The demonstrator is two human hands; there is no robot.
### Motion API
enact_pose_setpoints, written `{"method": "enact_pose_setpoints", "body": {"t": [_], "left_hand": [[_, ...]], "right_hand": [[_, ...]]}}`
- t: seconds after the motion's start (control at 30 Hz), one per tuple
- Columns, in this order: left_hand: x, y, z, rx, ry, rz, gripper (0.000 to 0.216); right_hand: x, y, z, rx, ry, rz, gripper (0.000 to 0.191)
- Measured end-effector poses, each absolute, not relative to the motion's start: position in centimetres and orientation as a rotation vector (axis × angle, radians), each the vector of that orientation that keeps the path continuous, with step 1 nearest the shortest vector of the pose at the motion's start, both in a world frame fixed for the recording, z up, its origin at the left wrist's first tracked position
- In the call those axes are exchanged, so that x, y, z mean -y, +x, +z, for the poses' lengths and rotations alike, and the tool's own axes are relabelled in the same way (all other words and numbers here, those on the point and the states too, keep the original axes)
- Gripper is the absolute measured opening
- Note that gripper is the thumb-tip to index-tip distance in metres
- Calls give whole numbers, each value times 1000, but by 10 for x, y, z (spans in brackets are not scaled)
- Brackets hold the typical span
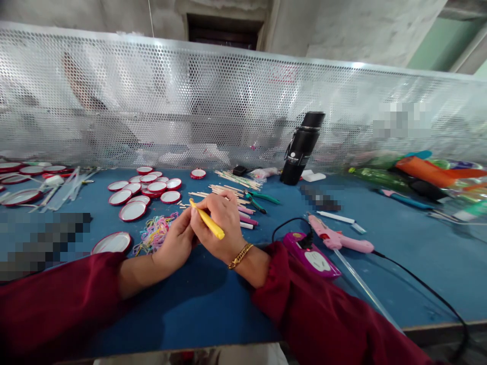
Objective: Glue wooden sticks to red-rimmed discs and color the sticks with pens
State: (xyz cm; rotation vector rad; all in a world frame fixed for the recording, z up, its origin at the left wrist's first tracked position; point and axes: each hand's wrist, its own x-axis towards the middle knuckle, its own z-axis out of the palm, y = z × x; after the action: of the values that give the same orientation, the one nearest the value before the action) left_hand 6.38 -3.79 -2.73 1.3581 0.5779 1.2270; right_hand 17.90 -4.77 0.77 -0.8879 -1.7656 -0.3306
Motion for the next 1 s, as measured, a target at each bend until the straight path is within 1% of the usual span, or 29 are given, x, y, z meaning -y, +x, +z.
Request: {"method": "enact_pose_setpoints", "body": {"t": [0.47, 1.0], "left_hand": [[38, 63, -25, -652, 1340, 1205, 30], [37, 62, -27, -653, 1373, 1204, 29]], "right_hand": [[48, 180, 9, 1757, -946, -333, 8], [47, 181, 9, 1752, -924, -331, 8]]}}
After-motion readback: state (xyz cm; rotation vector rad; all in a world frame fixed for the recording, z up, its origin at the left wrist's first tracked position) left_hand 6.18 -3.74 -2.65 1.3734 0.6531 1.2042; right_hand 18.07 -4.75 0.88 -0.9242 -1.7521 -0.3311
